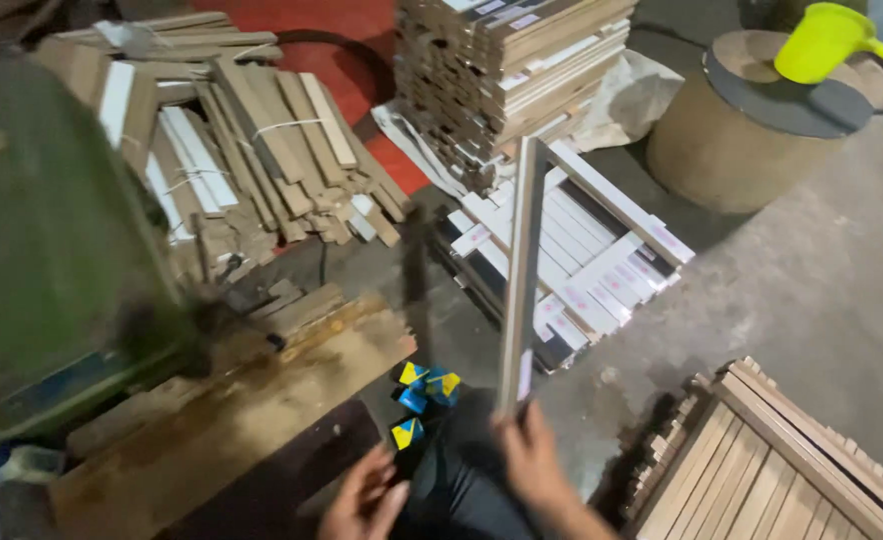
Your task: The person is processing white plastic strips by aligning them under an industrial press and then stacking them in a finished pile.
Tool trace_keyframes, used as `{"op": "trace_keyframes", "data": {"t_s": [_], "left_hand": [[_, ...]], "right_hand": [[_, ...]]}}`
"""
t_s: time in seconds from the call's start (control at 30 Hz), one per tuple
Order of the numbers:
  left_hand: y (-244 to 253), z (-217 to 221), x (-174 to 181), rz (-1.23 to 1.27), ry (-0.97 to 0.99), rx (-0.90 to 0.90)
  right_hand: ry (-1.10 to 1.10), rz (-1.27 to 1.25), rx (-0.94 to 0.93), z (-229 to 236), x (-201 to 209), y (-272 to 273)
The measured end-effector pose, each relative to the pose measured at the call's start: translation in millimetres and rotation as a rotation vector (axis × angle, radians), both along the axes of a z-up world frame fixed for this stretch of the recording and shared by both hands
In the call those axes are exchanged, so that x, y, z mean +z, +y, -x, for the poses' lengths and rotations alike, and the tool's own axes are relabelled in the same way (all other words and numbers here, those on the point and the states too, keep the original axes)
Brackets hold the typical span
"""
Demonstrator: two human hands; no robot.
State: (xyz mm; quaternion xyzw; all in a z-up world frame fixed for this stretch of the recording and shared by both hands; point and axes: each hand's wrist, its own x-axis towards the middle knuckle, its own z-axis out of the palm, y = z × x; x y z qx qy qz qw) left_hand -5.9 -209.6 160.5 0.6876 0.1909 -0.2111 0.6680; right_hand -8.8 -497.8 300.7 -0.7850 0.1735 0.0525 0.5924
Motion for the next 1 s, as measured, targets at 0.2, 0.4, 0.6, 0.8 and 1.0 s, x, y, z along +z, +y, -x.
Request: {"op": "trace_keyframes", "data": {"t_s": [0.2,0.4,0.6,0.8,1.0], "left_hand": [[-59,48,220,-0.406,-0.403,-0.142],[28,84,216,-0.492,-0.389,-0.235],[84,120,269,-0.305,-0.213,-0.427],[139,114,268,-0.034,-0.107,-0.469],[181,119,283,-0.193,-0.110,0.162]], "right_hand": [[-0.090,0.134,0.153,130,-81,112],[-0.394,-0.082,0.868,70,51,105],[-0.214,-0.061,0.311,-33,81,70],[-0.381,-0.427,0.164,-70,112,113],[-0.391,-0.499,-0.183,-101,43,127]]}}
